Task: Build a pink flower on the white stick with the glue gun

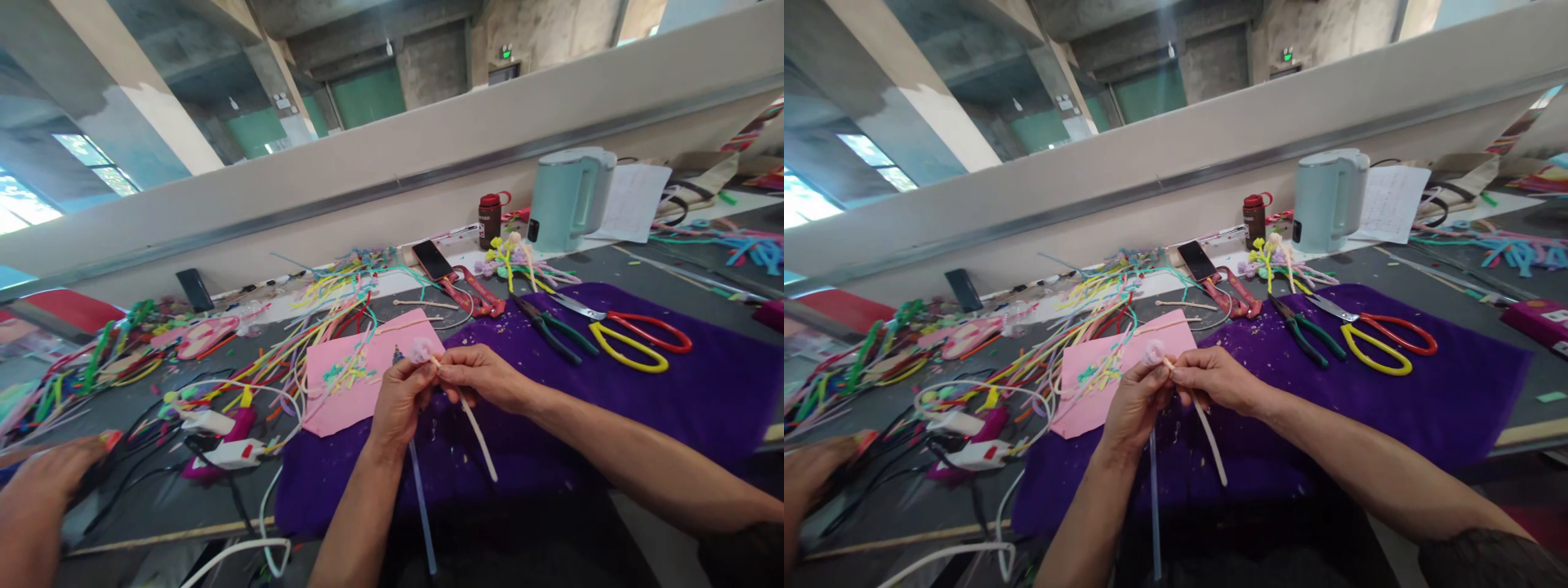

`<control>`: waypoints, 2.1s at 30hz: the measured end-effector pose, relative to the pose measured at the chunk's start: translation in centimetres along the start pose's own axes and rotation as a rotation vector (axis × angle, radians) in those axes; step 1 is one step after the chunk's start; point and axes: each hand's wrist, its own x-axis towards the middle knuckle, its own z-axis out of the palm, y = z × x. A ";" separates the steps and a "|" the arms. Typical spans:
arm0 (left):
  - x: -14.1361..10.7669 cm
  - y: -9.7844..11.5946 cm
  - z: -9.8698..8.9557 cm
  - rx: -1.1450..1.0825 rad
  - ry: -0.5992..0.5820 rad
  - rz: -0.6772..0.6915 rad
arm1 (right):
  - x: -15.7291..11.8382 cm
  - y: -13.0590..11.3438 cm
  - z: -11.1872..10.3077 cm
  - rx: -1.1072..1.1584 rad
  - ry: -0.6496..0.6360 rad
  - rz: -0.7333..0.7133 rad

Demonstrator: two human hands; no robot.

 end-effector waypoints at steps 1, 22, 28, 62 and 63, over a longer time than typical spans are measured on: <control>0.0 0.0 0.0 -0.001 -0.003 -0.001 | 0.0 0.1 0.0 0.002 -0.008 0.007; 0.6 0.9 -0.5 -0.200 0.132 0.185 | 1.0 0.9 -1.1 -0.161 0.121 0.041; 0.3 0.0 0.1 0.048 0.077 0.168 | 0.7 0.7 -0.6 -0.078 0.088 -0.015; 0.3 -0.2 -0.9 0.170 0.079 0.117 | -0.1 0.0 -0.5 -0.022 0.058 -0.020; 0.3 -0.1 -0.9 0.165 0.070 0.146 | -0.2 -0.1 -0.4 -0.061 0.065 -0.037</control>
